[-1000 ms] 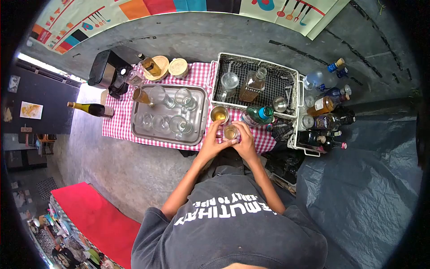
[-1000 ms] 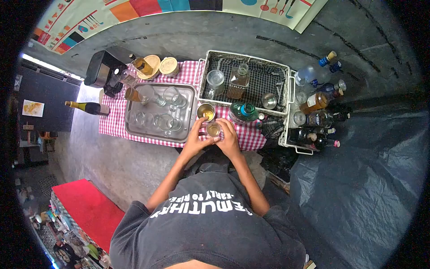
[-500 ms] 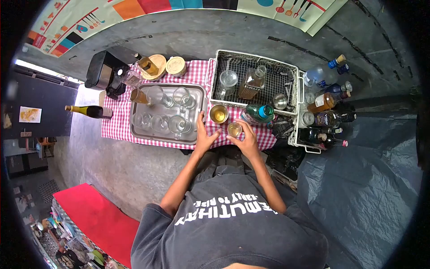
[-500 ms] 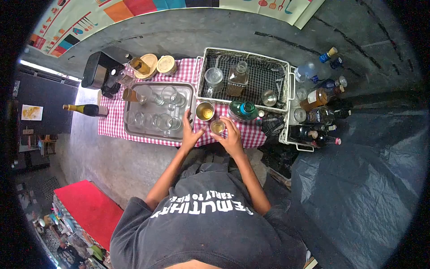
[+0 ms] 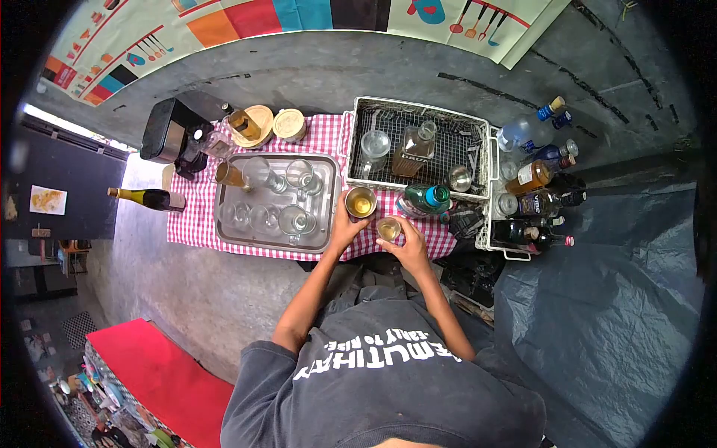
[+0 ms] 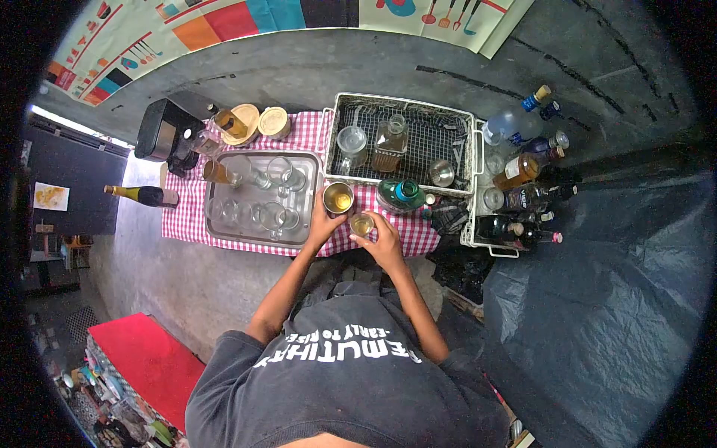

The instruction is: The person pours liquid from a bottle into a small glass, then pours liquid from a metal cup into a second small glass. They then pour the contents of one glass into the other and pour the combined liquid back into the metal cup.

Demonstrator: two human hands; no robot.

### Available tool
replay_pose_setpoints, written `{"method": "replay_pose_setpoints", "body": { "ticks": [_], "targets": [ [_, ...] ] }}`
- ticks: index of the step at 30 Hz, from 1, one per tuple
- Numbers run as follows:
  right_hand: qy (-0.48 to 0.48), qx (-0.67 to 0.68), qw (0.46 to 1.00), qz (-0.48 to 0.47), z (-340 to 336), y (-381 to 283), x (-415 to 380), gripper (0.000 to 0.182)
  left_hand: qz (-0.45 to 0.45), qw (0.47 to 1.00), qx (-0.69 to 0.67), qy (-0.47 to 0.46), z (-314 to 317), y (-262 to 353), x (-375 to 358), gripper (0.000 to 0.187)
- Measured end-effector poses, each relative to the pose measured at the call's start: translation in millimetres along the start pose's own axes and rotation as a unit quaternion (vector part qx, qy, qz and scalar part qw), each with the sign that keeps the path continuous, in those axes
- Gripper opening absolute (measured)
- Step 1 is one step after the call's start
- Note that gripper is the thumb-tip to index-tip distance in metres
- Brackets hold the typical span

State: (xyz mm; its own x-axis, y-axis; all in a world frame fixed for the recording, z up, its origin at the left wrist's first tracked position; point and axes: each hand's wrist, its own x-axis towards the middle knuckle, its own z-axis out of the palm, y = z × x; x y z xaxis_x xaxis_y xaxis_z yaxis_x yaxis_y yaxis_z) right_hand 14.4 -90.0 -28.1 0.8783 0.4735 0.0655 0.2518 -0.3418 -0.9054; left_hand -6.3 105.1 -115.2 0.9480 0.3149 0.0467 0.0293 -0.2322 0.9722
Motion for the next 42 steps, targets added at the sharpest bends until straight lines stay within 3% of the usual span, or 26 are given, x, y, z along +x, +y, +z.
{"method": "replay_pose_setpoints", "body": {
  "ticks": [9,34,42],
  "targets": [
    [0.012,-0.012,1.0,0.012,-6,6,-2,0.059,0.022,1.0,-0.007,0.021,5,-7,1,0.077],
    [0.008,0.017,1.0,-0.009,-12,-13,1,0.059,0.031,0.997,0.056,0.036,-6,35,-27,0.085],
    [0.004,0.049,0.998,-0.034,-17,-27,4,0.057,0.005,0.999,-0.004,0.042,3,59,-29,0.085]
  ]
}}
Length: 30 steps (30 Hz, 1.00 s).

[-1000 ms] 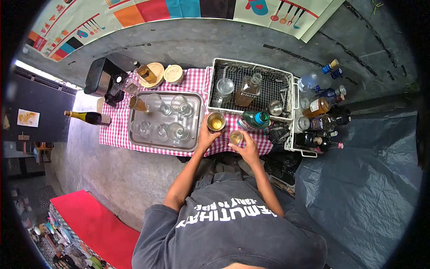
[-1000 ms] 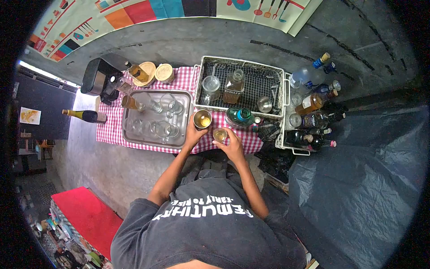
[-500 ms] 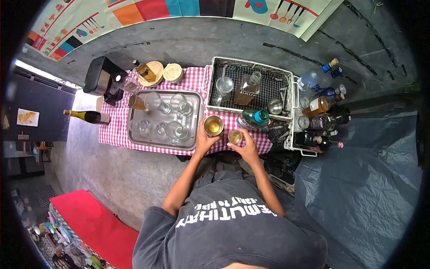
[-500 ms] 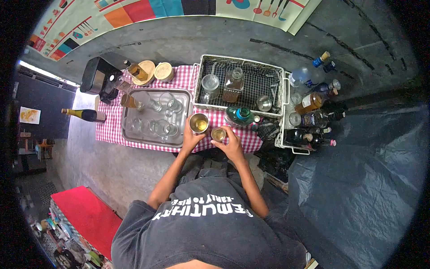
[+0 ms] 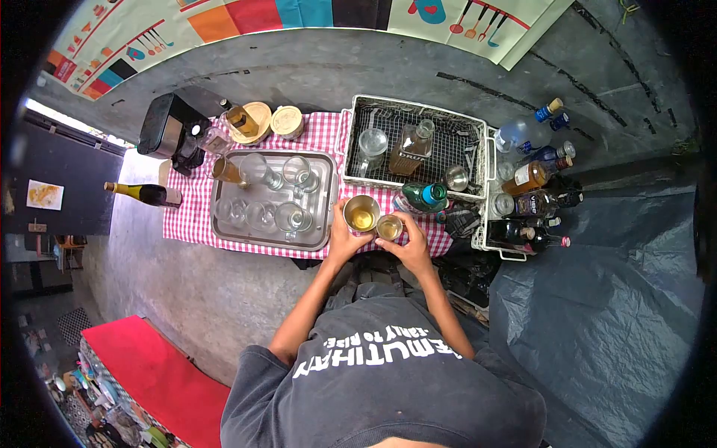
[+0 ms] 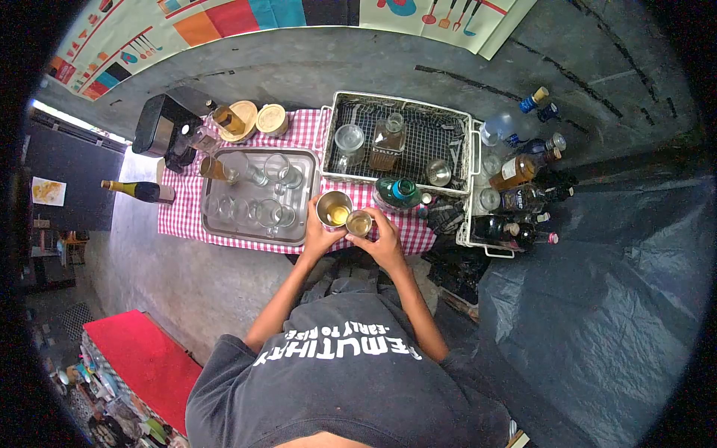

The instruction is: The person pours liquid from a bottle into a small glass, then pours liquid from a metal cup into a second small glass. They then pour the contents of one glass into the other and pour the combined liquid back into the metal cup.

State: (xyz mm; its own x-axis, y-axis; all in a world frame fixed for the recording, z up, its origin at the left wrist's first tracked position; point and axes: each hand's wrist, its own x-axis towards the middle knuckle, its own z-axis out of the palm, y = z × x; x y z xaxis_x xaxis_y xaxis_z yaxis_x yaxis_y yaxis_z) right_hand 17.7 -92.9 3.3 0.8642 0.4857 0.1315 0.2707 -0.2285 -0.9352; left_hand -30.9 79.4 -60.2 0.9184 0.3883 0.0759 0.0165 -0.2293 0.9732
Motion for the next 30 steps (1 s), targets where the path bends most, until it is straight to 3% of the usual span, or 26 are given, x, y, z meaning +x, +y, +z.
{"method": "replay_pose_setpoints", "body": {
  "ticks": [5,7,22,26,30],
  "targets": [
    [0.006,0.004,1.0,-0.013,-2,-11,3,0.057,0.024,1.0,0.012,-0.012,-4,10,1,0.086],
    [0.013,0.003,1.0,-0.017,-2,-14,3,0.057,0.087,0.994,0.065,-0.007,-7,15,2,0.085],
    [0.035,-0.038,0.996,-0.07,4,-35,11,0.052,0.122,0.99,0.066,-0.011,-15,33,-10,0.078],
    [0.026,-0.055,0.995,-0.084,7,-29,10,0.054,0.131,0.988,0.081,-0.022,-15,29,-11,0.084],
    [0.02,-0.081,0.993,-0.084,9,-28,9,0.055,0.128,0.99,0.063,-0.013,-13,32,-13,0.077]
  ]
}}
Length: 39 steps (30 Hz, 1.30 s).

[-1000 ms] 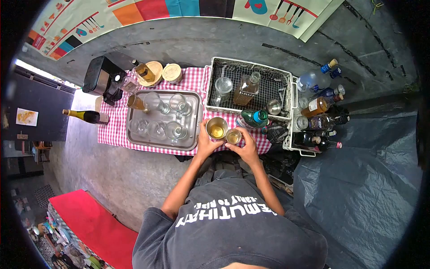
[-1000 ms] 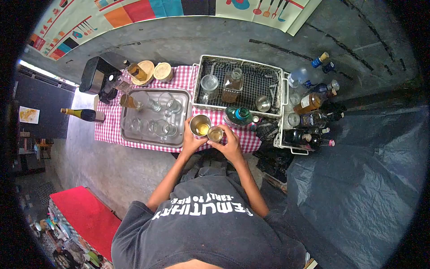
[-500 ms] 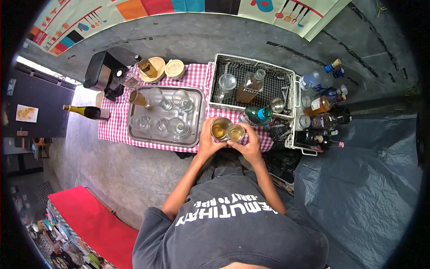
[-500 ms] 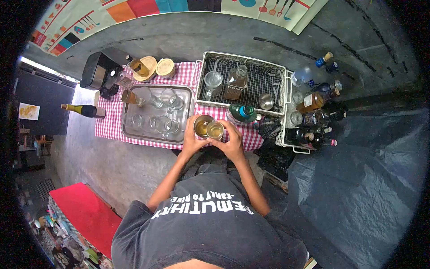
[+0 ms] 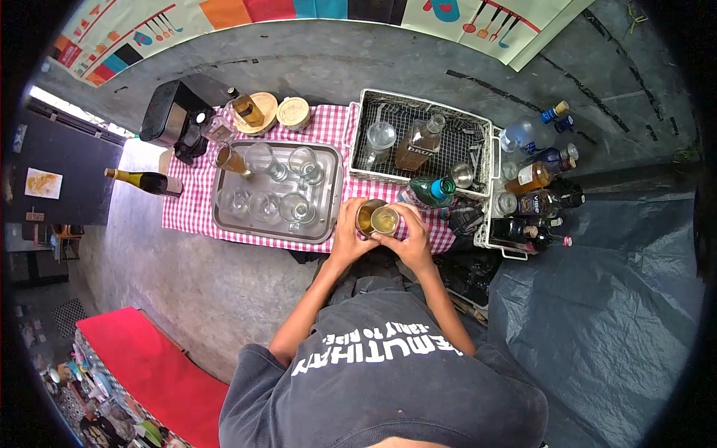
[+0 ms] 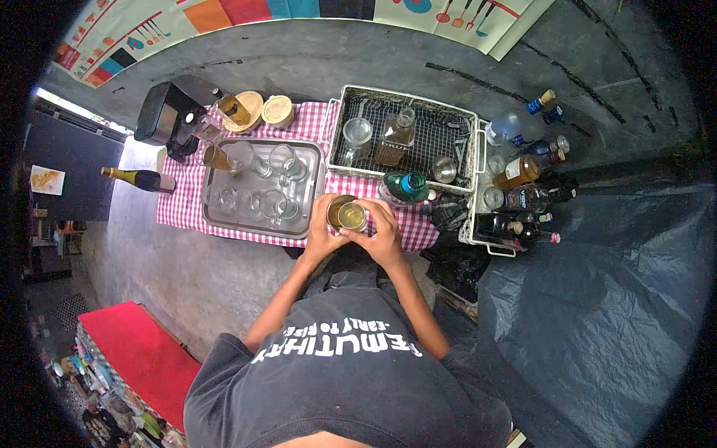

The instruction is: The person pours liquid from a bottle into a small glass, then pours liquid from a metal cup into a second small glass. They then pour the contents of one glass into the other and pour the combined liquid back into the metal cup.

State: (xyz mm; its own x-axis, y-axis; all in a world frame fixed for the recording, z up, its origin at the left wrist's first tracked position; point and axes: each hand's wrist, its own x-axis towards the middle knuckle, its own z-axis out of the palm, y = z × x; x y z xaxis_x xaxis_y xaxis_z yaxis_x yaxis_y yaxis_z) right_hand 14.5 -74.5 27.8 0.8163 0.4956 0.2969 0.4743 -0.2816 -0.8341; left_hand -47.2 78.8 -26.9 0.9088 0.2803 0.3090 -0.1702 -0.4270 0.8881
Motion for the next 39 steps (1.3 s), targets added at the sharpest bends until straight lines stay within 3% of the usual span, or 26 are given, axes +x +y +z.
{"method": "replay_pose_setpoints", "body": {
  "ticks": [39],
  "targets": [
    [-0.063,-0.103,0.992,0.03,9,18,1,0.056,0.02,0.999,0.011,-0.026,12,-16,-6,0.082]
  ]
}}
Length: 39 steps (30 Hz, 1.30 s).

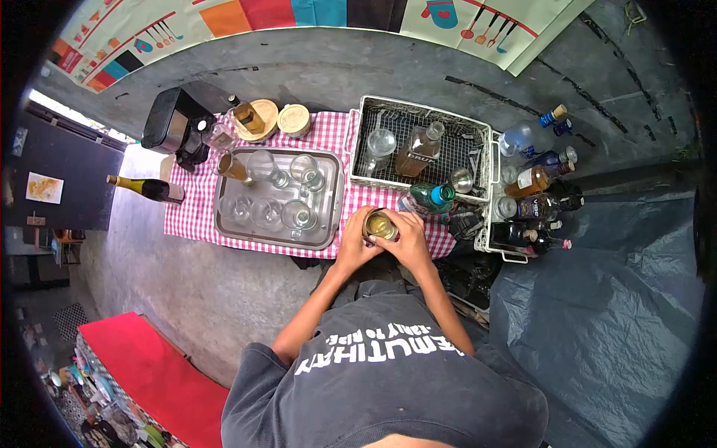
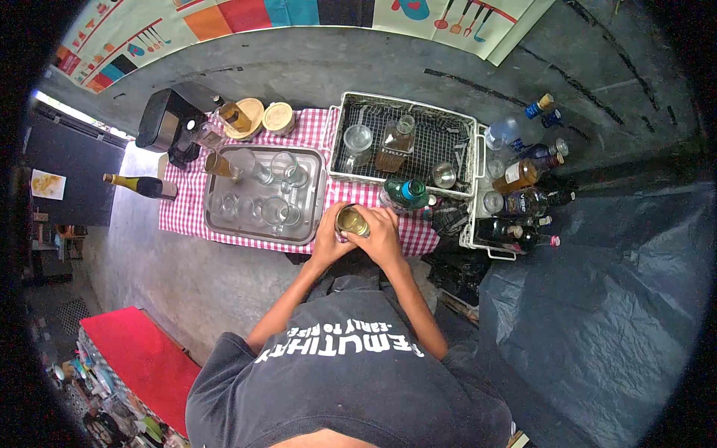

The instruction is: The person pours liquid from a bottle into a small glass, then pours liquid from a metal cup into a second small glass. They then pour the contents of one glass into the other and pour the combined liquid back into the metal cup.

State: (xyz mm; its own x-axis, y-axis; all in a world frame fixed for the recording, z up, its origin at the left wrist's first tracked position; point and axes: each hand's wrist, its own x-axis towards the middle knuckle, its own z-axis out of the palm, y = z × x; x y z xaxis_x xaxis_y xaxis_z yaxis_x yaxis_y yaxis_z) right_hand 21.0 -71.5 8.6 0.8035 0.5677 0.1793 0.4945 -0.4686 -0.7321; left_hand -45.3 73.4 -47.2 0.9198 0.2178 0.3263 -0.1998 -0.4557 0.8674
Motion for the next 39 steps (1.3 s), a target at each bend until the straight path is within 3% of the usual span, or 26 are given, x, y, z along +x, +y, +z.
{"method": "replay_pose_setpoints", "body": {
  "ticks": [39],
  "targets": [
    [-0.026,-0.066,0.997,0.023,-4,-7,3,0.056,-0.047,0.998,-0.034,-0.015,9,-7,-8,0.083]
  ]
}}
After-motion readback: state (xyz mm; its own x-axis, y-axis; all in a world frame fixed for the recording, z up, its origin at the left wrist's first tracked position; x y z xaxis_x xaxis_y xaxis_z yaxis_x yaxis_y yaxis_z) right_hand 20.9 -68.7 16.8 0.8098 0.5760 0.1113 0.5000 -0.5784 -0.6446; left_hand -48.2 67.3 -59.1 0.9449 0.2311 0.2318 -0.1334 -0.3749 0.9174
